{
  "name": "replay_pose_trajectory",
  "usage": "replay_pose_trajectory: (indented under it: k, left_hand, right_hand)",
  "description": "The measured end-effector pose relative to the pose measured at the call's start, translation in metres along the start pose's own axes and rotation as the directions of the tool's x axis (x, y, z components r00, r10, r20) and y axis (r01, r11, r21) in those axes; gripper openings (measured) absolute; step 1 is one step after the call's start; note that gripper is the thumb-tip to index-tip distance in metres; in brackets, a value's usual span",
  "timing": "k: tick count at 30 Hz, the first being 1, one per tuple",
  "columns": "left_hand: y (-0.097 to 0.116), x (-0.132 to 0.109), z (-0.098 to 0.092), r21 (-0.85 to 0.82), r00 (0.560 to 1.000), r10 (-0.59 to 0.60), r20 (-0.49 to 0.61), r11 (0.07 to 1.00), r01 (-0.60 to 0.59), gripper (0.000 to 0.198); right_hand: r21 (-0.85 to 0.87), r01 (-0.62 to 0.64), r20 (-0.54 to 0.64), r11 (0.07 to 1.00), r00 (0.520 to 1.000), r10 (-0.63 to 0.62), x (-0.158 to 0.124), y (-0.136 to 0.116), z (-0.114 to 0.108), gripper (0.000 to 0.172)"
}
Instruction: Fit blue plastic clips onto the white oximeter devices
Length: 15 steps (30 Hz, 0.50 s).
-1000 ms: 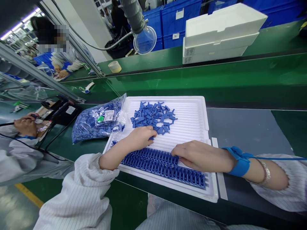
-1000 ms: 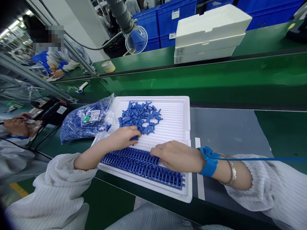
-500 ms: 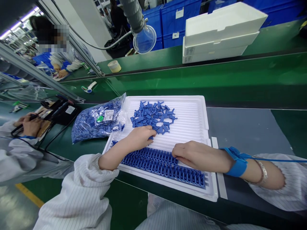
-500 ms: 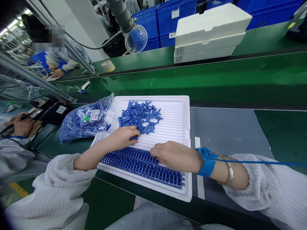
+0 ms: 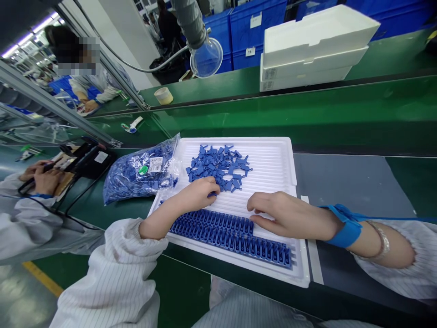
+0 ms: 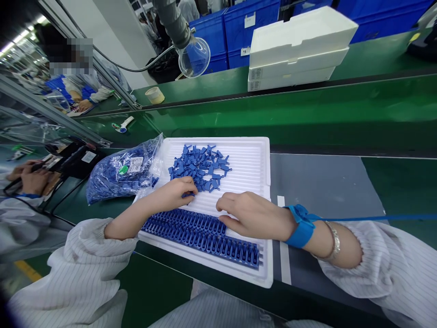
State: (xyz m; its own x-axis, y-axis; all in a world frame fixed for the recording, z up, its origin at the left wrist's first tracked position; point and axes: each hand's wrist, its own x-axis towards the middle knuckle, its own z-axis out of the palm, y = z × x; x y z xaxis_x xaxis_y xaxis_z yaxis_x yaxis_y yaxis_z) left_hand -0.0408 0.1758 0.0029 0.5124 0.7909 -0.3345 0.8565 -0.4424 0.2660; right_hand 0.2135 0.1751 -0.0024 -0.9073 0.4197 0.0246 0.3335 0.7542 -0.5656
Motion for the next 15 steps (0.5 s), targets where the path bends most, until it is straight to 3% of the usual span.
replay_pose_trajectory:
  k: [8, 12, 15]
  left_hand:
    - [-0.011, -0.001, -0.002, -0.2, 0.992, -0.079, -0.093, 0.978, 0.059, 0.016]
    - [-0.011, 0.003, -0.001, -0.282, 0.97, -0.175, -0.169, 0.951, 0.123, 0.02]
    - [-0.011, 0.002, -0.001, -0.24, 0.96, -0.204, -0.193, 0.958, 0.156, 0.018]
  right_hand:
    - [-0.017, 0.065, -0.135, 0.998, 0.989, -0.067, 0.018, -0.002, -0.002, 0.013]
    - [-0.15, 0.042, -0.1, 0.988, 0.993, -0.057, 0.036, 0.0, 0.0, 0.011]
    - [-0.241, 0.058, -0.045, 0.969, 0.996, -0.071, 0.055, 0.003, 0.005, 0.012]
